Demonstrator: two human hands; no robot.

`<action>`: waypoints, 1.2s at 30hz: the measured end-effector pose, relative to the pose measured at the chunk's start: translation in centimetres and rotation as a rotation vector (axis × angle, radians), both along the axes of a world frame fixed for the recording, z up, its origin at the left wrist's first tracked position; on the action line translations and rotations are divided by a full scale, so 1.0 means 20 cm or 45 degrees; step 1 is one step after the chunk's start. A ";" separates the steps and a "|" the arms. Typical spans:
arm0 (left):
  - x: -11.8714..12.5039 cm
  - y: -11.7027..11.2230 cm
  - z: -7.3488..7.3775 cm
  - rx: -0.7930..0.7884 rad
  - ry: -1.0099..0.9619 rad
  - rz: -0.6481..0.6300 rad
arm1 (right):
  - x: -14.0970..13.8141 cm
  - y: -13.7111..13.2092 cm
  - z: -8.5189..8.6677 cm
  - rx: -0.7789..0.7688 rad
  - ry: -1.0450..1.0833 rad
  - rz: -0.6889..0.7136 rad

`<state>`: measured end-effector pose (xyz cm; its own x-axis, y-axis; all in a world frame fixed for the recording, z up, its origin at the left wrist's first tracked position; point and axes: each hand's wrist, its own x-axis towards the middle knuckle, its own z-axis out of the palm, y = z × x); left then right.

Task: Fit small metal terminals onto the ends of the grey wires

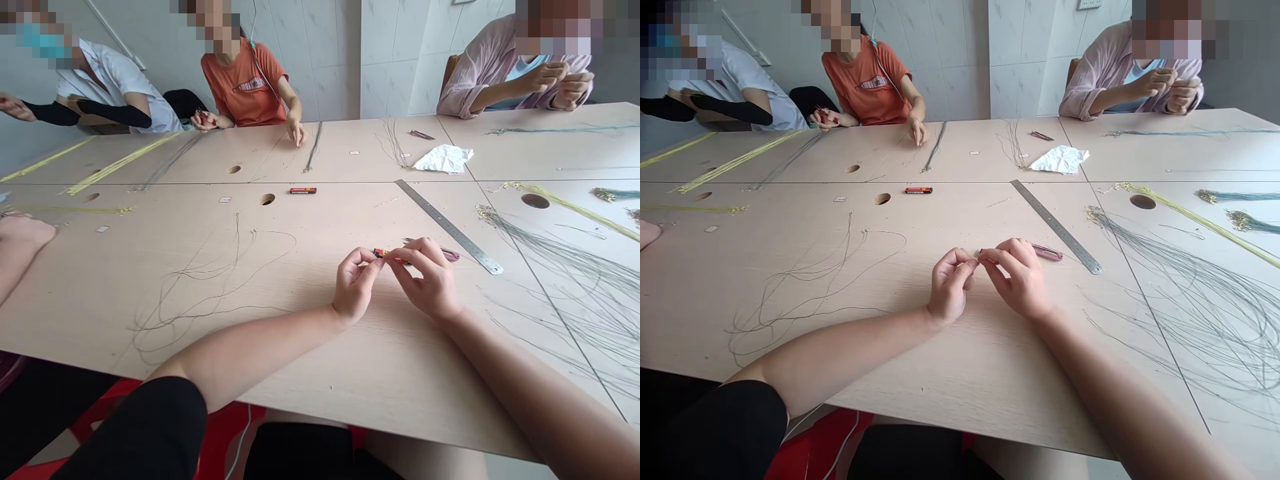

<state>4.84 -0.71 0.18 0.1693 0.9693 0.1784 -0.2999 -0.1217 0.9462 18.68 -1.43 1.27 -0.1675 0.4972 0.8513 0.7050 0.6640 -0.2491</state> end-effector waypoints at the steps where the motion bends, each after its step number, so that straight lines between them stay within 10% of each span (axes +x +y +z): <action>1: 0.00 0.00 0.00 -0.007 0.001 -0.003 | 0.00 0.00 0.00 -0.004 -0.003 0.000; 29: -0.02 0.00 -0.03 -0.012 0.028 -0.064 | 0.00 0.00 -0.01 -0.132 0.142 -0.013; 36: -0.03 -0.04 -0.04 0.662 0.447 0.158 | 0.05 0.03 0.06 -0.227 0.521 -0.162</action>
